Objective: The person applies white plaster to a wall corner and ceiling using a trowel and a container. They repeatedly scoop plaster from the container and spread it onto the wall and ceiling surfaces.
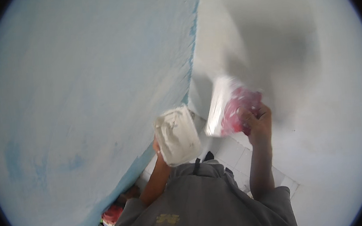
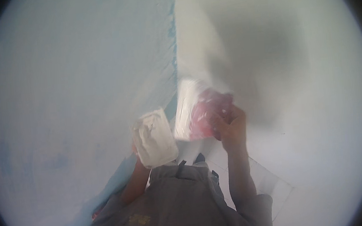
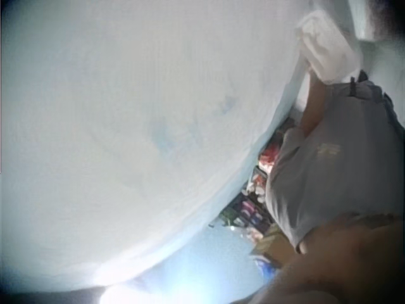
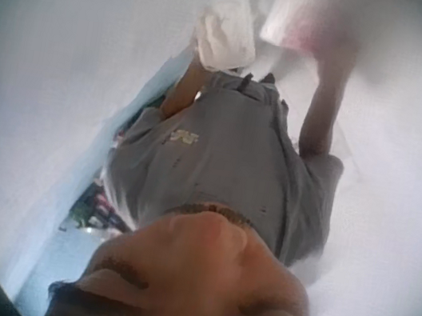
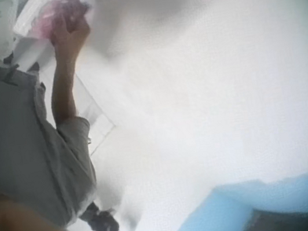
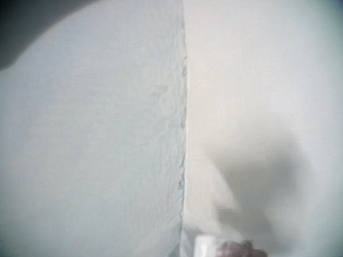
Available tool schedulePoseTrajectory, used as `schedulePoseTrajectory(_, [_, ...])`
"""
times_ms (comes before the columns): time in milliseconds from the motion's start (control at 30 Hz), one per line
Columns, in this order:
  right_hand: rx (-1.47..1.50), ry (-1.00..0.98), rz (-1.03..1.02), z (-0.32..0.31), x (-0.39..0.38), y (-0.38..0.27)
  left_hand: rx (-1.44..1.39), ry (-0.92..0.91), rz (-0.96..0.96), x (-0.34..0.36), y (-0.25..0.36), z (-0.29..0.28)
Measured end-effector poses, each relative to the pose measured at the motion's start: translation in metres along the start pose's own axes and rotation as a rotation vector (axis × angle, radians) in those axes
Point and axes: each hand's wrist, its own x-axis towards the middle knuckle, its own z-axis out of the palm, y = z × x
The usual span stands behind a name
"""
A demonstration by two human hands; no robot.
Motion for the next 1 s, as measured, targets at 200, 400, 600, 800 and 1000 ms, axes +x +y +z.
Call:
schedulePoseTrajectory(200, [-0.508, -0.21, -0.206, 0.055, 0.009, 0.074, 0.066, 0.209, 0.109, 0.016, -0.001, 0.013])
schedulePoseTrajectory(400, [-0.539, -0.259, -0.192, 0.076, 0.01, 0.073, -0.017, 0.225, 0.06, 0.019, -0.002, 0.024])
schedulePoseTrajectory(600, [-0.533, -0.291, -0.225, 0.077, 0.014, 0.084, -0.138, 0.26, 0.05, 0.027, -0.01, 0.029])
schedulePoseTrajectory(800, [-0.487, -0.325, -0.178, 0.077, 0.016, 0.092, -0.076, 0.374, 0.063, 0.033, -0.02, 0.025])
schedulePoseTrajectory(1000, [-0.484, -0.365, -0.208, 0.066, 0.028, 0.108, -0.489, 0.089, 0.072, 0.048, -0.043, 0.035])
